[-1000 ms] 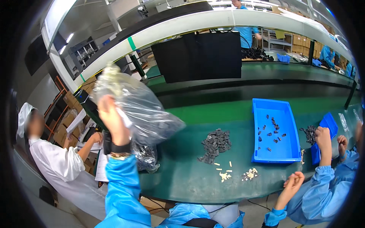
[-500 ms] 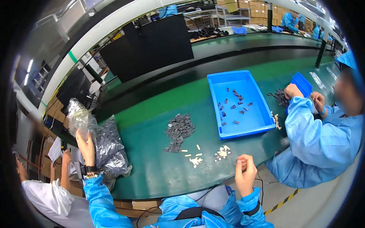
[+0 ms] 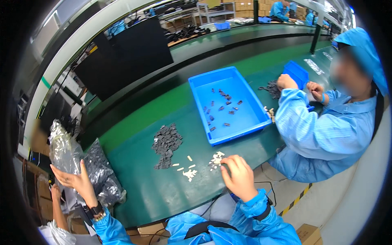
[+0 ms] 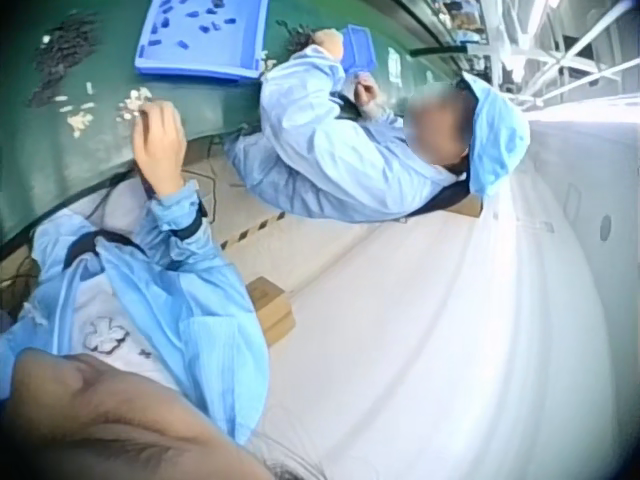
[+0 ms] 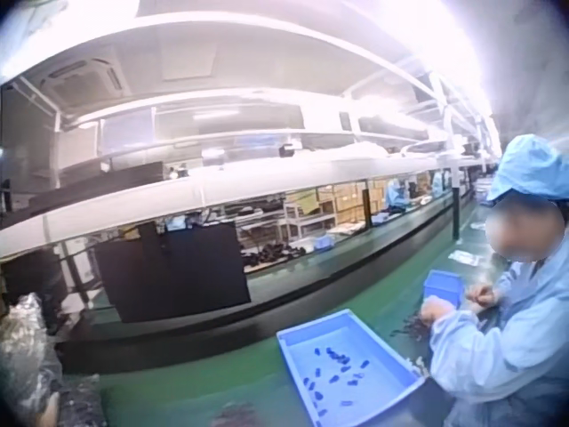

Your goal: Assembling small plastic and metal components at an industrial workbench.

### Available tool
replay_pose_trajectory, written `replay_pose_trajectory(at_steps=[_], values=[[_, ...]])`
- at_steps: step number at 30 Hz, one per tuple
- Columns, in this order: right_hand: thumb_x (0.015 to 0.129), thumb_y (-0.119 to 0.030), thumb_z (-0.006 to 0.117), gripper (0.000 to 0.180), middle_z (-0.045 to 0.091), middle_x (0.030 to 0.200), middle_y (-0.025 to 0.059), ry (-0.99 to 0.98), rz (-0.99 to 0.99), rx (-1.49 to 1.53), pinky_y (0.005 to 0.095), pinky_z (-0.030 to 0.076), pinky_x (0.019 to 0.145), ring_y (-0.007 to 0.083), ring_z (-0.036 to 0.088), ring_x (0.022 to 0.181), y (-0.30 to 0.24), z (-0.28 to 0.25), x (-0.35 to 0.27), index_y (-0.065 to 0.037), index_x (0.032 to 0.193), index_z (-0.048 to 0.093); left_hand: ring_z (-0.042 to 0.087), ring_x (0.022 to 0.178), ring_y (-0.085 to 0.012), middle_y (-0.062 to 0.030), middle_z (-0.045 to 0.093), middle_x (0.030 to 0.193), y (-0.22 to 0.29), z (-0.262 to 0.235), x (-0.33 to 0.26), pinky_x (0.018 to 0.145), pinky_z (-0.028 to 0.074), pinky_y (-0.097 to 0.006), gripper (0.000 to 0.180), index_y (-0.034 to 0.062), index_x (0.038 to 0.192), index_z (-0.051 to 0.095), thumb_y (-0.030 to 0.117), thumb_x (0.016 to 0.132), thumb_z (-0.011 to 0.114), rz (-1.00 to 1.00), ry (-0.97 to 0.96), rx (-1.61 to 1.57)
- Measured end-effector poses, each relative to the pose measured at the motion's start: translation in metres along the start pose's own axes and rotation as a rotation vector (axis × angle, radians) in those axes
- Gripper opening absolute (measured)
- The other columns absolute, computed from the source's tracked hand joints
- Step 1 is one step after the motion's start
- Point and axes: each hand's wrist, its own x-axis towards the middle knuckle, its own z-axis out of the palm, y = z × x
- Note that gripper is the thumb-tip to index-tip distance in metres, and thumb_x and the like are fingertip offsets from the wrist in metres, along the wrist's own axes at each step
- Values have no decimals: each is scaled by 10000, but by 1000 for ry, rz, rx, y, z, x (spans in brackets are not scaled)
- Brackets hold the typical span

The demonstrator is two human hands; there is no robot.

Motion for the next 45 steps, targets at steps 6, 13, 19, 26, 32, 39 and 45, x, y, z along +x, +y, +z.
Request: replay_pose_trajectory(at_steps=[6, 13, 19, 26, 32, 39, 45], values=[[800, -117, 727, 278, 571, 1024, 90, -121, 34, -162, 408, 538, 762, 301, 592, 971, -1, 8, 8, -62, 1053, 624, 277, 1437, -445, -244, 203, 1579, 112, 11, -27, 1166, 251, -593, 861, 72, 1535, 216, 54, 843, 728, 278, -140, -638], [772, -41, 661, 145, 513, 923, 96, -141, 17, -188, 409, 506, 756, 298, 552, 901, 5, 12, 14, -44, 874, 558, 287, 1415, -480, -253, 288, 1547, 171, 38, -112, 1126, 249, -638, 847, 149, 1489, 302, 145, 777, 760, 711, -490, -903], [794, -30, 654, 150, 589, 905, 79, -245, 71, -65, 423, 514, 763, 292, 611, 907, 10, 6, 18, -68, 914, 571, 306, 1398, -479, -275, 282, 1541, 169, 33, -134, 1135, 260, -609, 824, 96, 1483, 281, 109, 795, 734, 747, -591, -1010], [916, -138, 689, 163, 725, 883, 109, -189, 295, 360, 355, 554, 708, 257, 718, 808, 7, 11, 24, -31, 1031, 646, 398, 1340, -478, -289, 379, 1479, 162, 21, -121, 1115, 333, -547, 675, -8, 1393, 404, 141, 838, 760, 363, -712, -1054], [949, -147, 675, 177, 729, 890, 125, -147, 323, 399, 330, 564, 701, 211, 726, 778, 0, 22, 10, -13, 1063, 694, 400, 1354, -451, -282, 385, 1480, 162, 27, -128, 1128, 323, -551, 706, 0, 1410, 388, 158, 835, 767, 384, -723, -1048], [983, -16, 565, 185, 724, 874, 107, 17, 402, 518, 296, 559, 671, 139, 709, 744, -15, 27, 11, 15, 1138, 660, 465, 1270, -420, -237, 409, 1432, 167, 26, -128, 1067, 401, -475, 481, -7, 1286, 525, 12, 827, 664, 200, -814, -1150], [976, -23, 611, 269, 725, 930, 69, -54, 460, 693, 215, 493, 637, 81, 655, 731, -31, 45, 11, 14, 1239, 571, 563, 763, -182, -56, 601, 828, 190, 11, -133, 686, 475, -301, 302, 34, 1134, 640, 38, 842, 717, 53, -993, -1328]])
